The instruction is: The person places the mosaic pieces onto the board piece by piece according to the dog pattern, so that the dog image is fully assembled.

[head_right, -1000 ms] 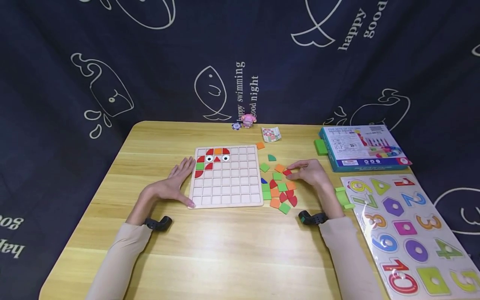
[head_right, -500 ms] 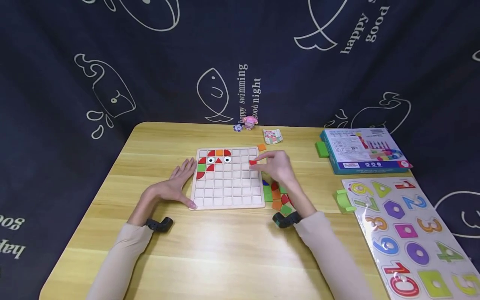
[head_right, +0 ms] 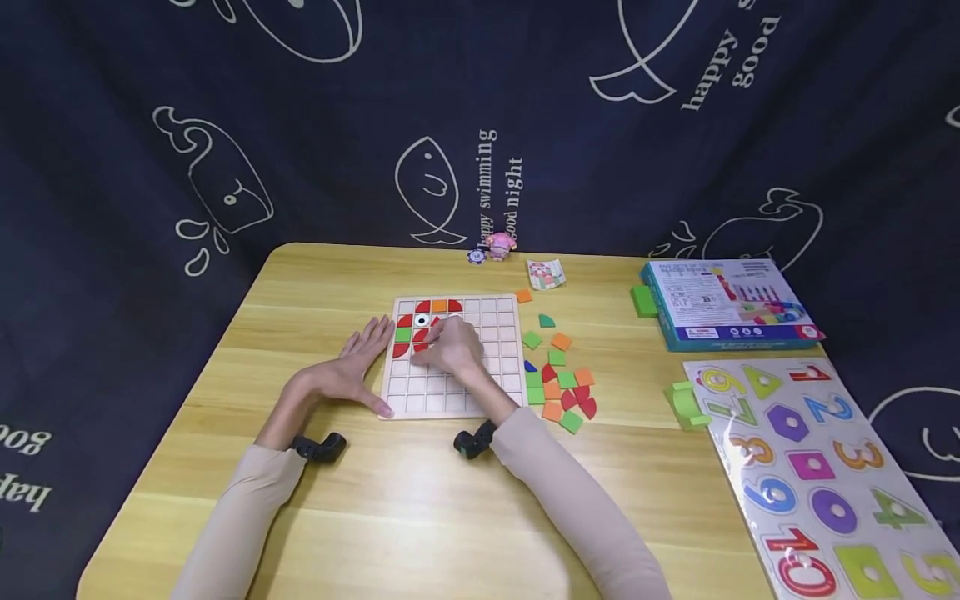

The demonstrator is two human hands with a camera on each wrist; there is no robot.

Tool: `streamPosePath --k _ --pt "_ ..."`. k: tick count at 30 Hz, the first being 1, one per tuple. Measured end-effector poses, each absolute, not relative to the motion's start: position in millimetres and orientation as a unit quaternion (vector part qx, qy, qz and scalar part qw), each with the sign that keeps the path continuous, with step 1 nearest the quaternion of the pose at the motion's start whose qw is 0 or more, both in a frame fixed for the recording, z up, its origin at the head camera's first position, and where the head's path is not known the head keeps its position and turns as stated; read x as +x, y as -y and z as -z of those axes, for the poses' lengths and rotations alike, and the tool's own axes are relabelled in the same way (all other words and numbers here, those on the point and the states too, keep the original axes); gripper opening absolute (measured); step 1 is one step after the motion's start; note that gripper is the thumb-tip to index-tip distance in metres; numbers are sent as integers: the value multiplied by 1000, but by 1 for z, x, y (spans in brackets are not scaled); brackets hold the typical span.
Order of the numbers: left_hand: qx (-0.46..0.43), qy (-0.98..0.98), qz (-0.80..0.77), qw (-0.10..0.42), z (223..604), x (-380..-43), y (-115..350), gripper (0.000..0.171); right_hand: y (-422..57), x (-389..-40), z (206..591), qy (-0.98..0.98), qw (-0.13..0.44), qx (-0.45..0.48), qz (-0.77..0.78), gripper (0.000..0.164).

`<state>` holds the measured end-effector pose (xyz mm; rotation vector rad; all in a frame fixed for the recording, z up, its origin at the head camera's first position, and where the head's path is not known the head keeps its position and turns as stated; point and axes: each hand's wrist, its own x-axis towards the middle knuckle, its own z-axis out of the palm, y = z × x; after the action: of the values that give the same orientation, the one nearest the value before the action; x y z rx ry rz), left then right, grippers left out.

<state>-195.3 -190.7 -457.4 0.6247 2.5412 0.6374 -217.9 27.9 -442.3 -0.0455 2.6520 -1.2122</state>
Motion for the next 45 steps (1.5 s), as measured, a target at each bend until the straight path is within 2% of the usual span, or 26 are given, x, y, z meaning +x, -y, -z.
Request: streamPosePath --k 8,17,33,38,45 --pt "222 -920 -231 224 457 -195 190 147 -36 -219 443 -883 139 -33 447 22" --pt "224 -919 -236 223 460 -197 190 148 -37 -224 448 -880 125 -36 456 23" --pt "222 -917 -246 222 462 -197 190 147 -43 -226 450 -867 141 -49 476 21" --pt "222 -917 -248 221 461 -197 187 148 -67 -225 440 -857 145 -56 492 24" --pt "222 -918 -245 217 460 -195 189 149 -149 -220 420 -864 136 -43 483 31"
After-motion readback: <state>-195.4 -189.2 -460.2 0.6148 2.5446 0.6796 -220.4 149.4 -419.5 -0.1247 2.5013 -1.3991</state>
